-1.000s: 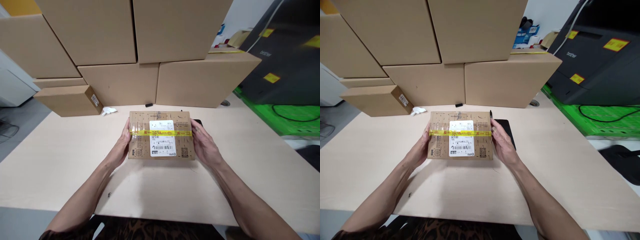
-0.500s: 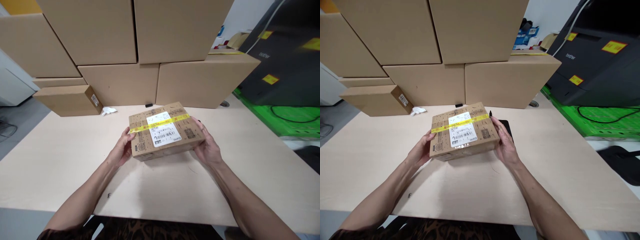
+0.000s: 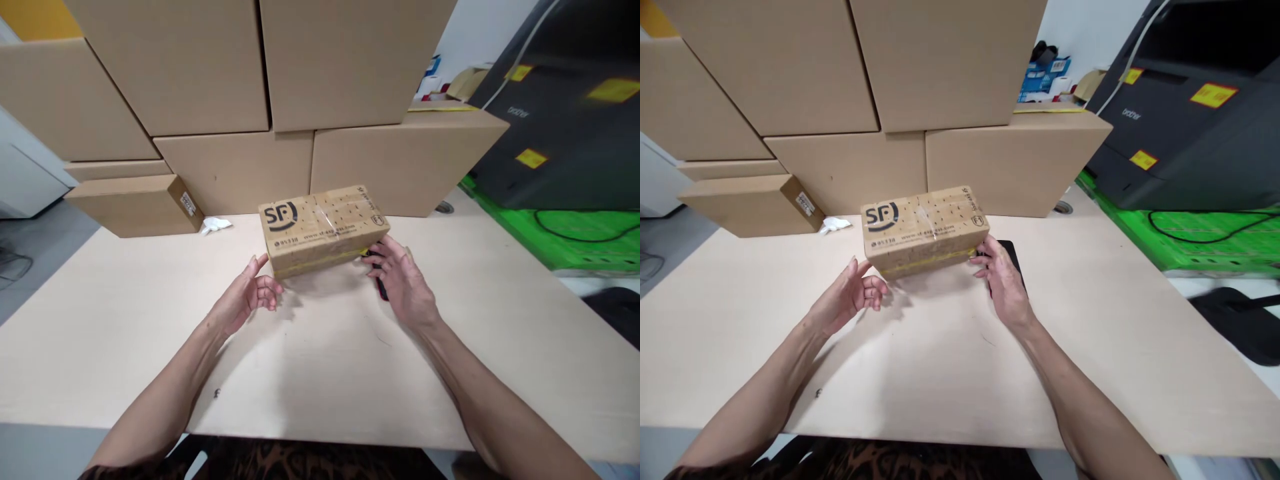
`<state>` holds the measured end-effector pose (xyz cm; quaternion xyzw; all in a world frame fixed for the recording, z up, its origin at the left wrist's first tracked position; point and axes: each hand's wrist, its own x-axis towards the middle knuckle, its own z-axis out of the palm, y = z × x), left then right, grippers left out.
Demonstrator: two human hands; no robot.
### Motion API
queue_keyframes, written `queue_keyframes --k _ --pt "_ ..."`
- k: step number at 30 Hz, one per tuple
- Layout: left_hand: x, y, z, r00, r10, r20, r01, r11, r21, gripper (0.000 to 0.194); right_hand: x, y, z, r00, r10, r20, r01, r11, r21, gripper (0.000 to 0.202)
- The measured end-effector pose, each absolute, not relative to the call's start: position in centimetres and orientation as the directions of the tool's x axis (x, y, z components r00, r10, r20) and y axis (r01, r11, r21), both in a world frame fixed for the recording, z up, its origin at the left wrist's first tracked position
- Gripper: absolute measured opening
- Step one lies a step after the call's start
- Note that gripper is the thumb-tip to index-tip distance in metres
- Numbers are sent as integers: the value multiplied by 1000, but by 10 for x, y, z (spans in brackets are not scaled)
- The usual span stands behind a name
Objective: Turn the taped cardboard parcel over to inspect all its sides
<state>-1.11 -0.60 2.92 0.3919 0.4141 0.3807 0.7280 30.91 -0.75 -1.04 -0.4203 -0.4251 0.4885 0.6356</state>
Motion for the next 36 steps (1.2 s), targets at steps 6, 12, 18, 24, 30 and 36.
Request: queue_keyframes --k 6,12,18,24,30,36 --pt "-7 -12 32 209 953 -218 -31 230 973 107 310 -13 -10 201 948 245 -124 273 -954 44" --pt "-17 -13 20 82 994 70 123 -80 989 60 310 -17 -1 297 884 360 -92 402 -911 48" --pt "-17 -9 14 82 992 94 84 -101 991 60 306 -19 4 303 888 347 -211 417 -884 44" --pt "-9 -9 17 237 970 59 -83 -41 996 64 302 -16 -1 254 923 289 -272 355 -894 43" --pt "-5 -9 20 208 977 54 -157 -21 987 63 301 -20 1 247 914 321 -261 382 -886 44" --pt "-5 -12 23 32 992 -121 -170 125 977 70 297 -22 2 245 928 282 -270 345 -899 41"
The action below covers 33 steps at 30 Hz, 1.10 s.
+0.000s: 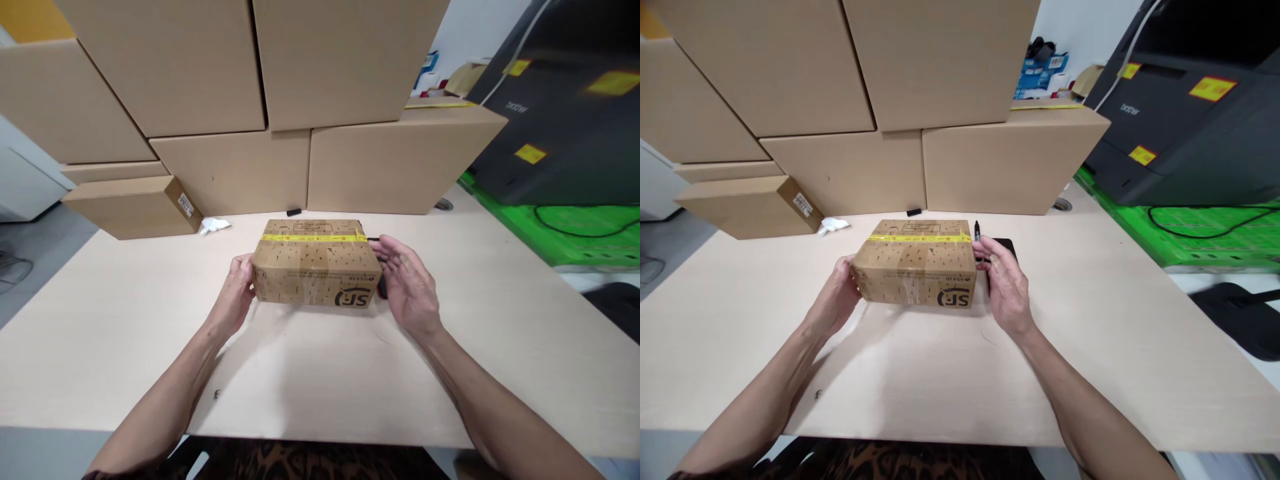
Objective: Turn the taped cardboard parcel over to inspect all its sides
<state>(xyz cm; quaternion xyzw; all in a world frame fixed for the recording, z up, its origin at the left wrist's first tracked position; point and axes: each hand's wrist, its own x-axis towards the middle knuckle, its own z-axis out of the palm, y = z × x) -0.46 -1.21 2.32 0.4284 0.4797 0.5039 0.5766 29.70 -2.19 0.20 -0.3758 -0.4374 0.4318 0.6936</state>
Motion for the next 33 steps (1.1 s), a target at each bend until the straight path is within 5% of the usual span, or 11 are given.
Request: queue_keyframes --k 10,19,30,33 --pt "0 -11 25 65 983 -173 -116 180 977 65 297 -15 -14 306 952 -12 -210 55 -976 42" --pt "-6 -10 10 214 976 36 -173 2 985 62 301 -13 -4 369 914 169 -293 287 -912 40" --pt "-4 -11 13 206 975 87 -109 -66 992 54 296 -11 -11 294 945 145 -249 223 -943 33" --pt "-2 -12 16 153 987 43 -86 -30 996 67 296 -12 -9 294 945 144 -262 224 -939 33"
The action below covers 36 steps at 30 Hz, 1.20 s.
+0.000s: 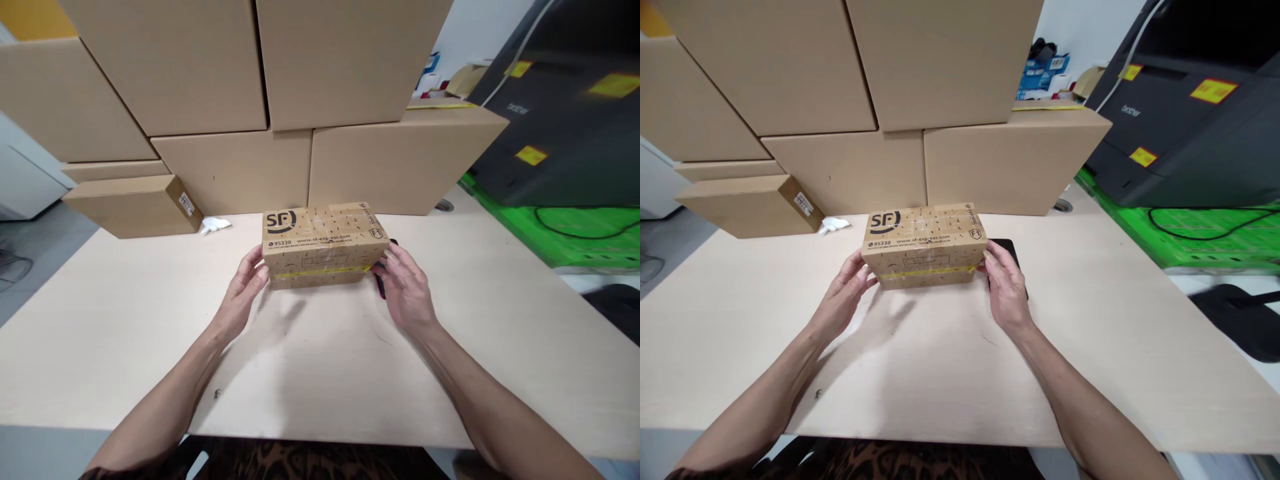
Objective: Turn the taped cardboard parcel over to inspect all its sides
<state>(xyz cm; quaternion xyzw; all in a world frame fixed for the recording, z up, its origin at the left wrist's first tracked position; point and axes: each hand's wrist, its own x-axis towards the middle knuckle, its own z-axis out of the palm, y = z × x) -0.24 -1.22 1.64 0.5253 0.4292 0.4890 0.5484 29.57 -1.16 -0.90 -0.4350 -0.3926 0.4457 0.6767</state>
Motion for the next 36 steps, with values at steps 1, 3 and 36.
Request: queue_keyframes --k 1,3,36 --pt "-2 -12 18 134 991 21 -74 -11 997 75 296 -12 -8 285 947 148 -259 225 -939 33" --pt "-2 -12 21 115 993 -11 -51 17 999 88 296 -13 -7 266 949 168 -244 235 -941 32" --pt "-3 -17 23 108 984 139 -164 -120 979 67 293 -21 -4 271 921 279 -233 344 -910 38"
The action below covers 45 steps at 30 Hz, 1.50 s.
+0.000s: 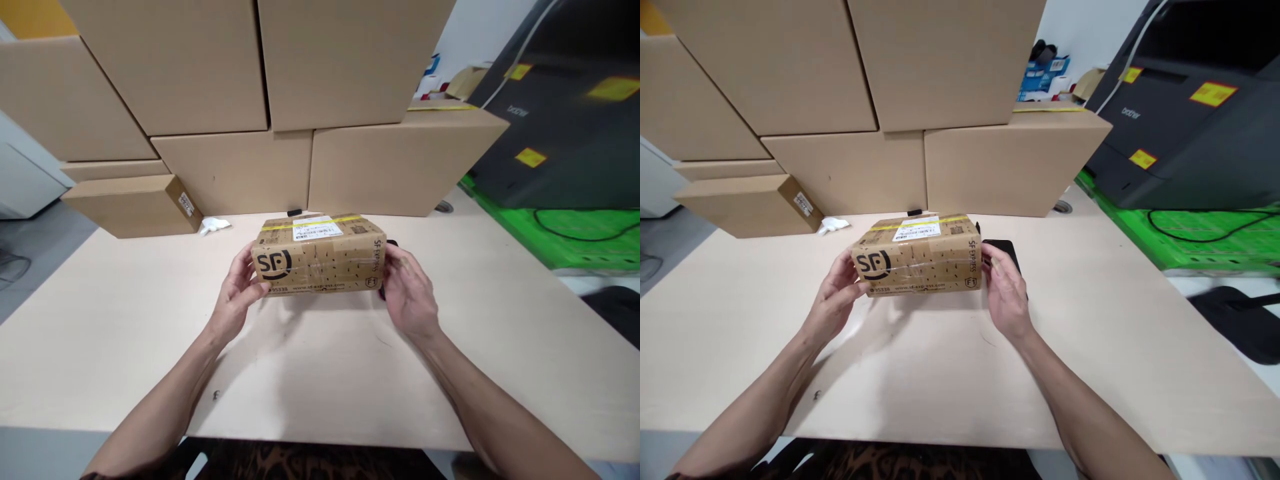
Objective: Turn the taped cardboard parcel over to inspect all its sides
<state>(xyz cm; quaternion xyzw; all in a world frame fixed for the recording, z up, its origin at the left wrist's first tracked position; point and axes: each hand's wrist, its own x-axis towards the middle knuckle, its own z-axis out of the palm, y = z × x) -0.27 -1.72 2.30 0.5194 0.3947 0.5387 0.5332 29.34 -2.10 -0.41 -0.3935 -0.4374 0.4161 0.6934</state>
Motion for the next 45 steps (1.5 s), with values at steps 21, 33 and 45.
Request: queue_keyframes --k 21,33,45 --pt "0 -12 13 193 979 61 -198 -22 980 75 297 -19 -4 199 958 205 -266 254 -930 40" --pt "-3 -12 -5 189 974 125 65 -140 988 72 298 -9 -11 272 961 42 -272 119 -955 37" --pt "-3 -14 2 166 980 112 -21 -110 994 92 307 0 -3 332 941 60 -517 235 -823 39"
